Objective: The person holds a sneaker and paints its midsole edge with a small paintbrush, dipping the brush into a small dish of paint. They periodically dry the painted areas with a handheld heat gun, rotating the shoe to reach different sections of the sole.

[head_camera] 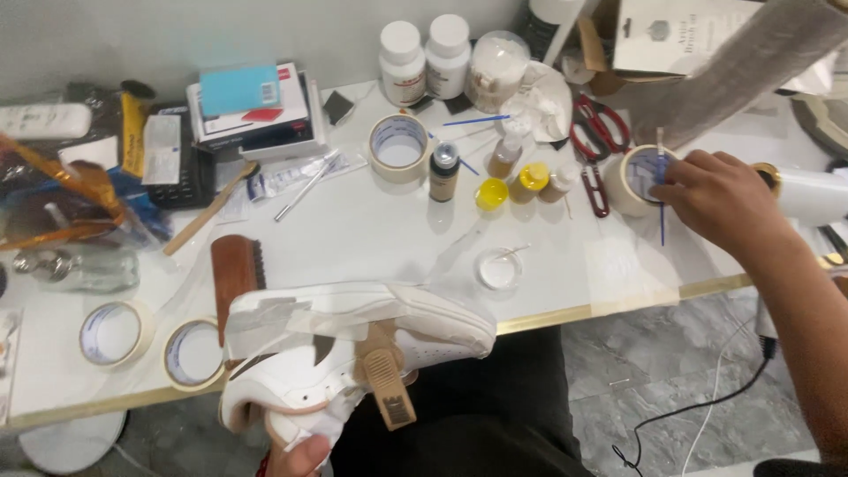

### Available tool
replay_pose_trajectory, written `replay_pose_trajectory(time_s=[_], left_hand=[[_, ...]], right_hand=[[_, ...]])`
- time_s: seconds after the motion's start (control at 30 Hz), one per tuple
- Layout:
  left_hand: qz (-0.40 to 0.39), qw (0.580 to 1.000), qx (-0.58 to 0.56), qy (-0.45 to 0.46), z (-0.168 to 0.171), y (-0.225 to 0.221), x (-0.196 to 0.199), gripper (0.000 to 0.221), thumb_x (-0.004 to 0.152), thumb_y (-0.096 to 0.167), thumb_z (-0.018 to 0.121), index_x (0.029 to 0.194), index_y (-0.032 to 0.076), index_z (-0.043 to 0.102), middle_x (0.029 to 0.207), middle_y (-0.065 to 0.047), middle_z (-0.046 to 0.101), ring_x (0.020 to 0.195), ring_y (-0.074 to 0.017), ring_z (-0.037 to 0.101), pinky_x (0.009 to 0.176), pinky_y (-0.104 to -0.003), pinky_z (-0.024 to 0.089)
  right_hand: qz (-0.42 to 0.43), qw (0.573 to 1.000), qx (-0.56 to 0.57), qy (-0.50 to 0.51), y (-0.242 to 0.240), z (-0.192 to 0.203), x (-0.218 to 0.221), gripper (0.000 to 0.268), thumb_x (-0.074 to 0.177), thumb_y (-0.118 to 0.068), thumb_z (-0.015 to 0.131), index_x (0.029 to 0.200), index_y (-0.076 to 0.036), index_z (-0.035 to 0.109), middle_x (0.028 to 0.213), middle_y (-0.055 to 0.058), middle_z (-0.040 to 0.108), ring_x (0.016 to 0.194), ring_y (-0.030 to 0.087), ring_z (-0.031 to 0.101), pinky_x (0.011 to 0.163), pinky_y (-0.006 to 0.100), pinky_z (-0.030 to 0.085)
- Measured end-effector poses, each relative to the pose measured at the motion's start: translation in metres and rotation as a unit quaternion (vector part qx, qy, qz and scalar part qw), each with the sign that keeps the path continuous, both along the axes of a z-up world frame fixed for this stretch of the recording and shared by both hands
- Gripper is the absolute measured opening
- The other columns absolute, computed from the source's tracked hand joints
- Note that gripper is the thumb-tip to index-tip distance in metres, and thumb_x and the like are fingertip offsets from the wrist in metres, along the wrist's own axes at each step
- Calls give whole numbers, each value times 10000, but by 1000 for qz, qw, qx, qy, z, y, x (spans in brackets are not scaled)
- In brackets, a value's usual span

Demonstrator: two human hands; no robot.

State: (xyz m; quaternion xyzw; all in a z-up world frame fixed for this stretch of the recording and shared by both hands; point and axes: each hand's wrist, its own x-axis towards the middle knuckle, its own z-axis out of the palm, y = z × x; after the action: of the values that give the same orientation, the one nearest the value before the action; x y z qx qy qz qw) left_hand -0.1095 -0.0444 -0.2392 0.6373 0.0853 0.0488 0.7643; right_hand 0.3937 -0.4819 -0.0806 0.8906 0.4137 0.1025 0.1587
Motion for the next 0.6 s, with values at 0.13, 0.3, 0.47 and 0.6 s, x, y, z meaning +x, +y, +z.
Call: replay_pose_trajectory(time_s=[0.13,0.3,0.47,0.6], left_hand=[[64,997,26,16,66,14,92,718,803,284,719,1382,-96,529,1278,-216,631,1167,-321,611,1022,-448,484],[12,992,123,28,76,9,112,425,882,238,619,1200,-38,675,1112,-130,723,1030,-246,676,906,-396,556],[61,997,-28,36,50,27,99,515,840,200,664,1264,-89,619,1125,-186,708,1039,-281,666,906,-412,537],[105,989,-101,34,48,35,86,648,794,162,681,1353,-139,552,1188,-222,688,1079,-291,655,924,-405,511]], right_hand=[[78,986,136,-52,10,5,-42,222,867,-54,794,1072,-135,780,1107,13,747,1030,192,704,902,334,556],[61,800,588,100,23,-29,-109,143,1201,-132,661,1161,0,625,1063,180,742,894,225,662,774,274,502],[46,673,713,192,99,-27,-145,217,1154,-191,535,1110,20,513,873,152,676,719,169,645,671,258,539],[20,724,641,254,115,-50,-141,136,1102,-88,534,1041,33,539,828,137,672,711,191,634,681,302,536]])
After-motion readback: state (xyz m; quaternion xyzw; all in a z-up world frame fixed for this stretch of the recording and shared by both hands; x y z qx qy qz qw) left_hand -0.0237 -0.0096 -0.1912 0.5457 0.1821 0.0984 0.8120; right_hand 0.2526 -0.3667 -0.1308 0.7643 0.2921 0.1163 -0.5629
